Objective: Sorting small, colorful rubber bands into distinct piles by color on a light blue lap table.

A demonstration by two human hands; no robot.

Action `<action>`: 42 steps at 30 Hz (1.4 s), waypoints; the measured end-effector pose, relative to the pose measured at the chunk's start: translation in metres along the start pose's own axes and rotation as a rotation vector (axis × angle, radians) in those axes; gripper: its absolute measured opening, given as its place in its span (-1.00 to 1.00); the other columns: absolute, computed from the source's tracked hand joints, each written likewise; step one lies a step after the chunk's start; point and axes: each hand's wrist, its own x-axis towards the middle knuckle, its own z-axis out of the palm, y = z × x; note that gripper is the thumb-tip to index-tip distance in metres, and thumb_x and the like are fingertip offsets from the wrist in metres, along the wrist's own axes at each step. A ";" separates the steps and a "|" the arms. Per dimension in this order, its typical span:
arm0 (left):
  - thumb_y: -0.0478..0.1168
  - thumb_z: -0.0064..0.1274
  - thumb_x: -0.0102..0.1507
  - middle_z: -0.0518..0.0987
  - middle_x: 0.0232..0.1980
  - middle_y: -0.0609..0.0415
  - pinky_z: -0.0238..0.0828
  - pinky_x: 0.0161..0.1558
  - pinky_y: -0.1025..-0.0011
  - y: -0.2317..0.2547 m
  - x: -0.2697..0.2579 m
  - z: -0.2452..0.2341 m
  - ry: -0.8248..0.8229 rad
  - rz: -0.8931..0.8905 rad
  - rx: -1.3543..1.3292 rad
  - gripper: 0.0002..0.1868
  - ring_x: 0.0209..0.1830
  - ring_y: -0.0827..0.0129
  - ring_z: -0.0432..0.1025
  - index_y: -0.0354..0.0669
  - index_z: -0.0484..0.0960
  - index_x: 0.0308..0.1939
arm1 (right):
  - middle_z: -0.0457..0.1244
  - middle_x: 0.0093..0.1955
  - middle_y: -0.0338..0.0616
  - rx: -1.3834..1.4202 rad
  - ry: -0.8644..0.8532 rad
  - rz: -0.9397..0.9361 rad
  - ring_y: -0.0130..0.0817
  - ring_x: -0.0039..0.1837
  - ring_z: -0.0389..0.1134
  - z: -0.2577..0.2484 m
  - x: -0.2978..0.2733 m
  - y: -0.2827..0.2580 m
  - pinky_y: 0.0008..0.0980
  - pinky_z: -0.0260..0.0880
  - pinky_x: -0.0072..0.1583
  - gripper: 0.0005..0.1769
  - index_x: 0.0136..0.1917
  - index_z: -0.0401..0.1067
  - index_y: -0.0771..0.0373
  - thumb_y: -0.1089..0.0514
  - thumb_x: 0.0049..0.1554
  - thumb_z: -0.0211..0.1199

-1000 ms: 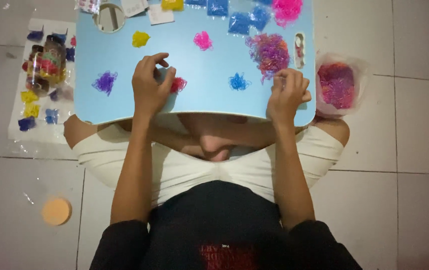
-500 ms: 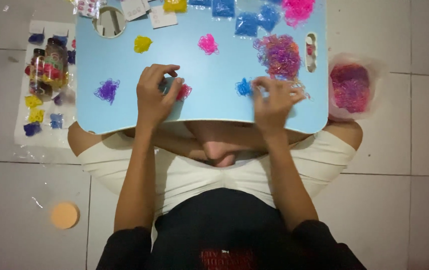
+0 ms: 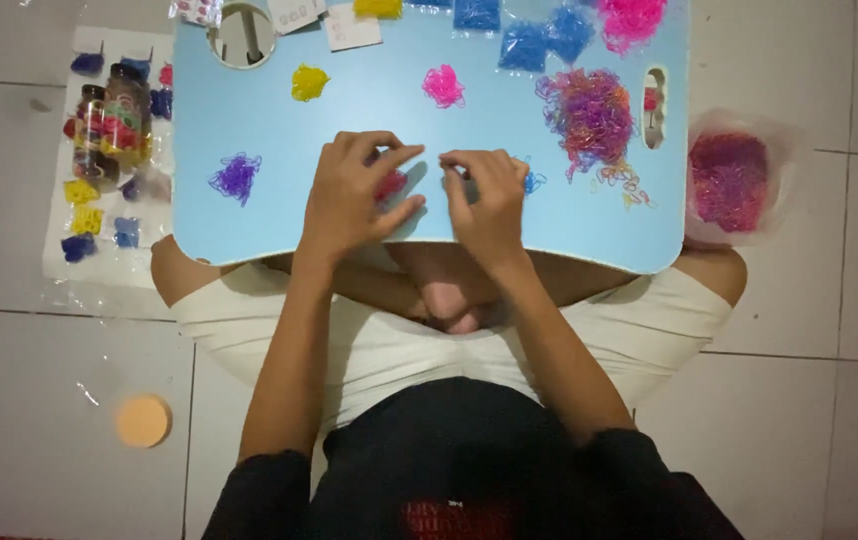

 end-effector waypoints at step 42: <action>-0.10 0.28 0.34 0.65 -0.08 0.00 0.47 0.04 0.39 0.019 0.005 -0.005 -0.010 -0.123 0.165 -0.81 -0.08 0.23 0.45 -0.07 0.75 -0.05 | 0.19 0.07 -0.17 -0.623 0.106 0.269 -0.13 0.09 0.16 -0.099 -0.028 0.080 -0.04 -0.02 0.12 -0.75 -0.06 0.54 0.10 0.27 -0.03 0.47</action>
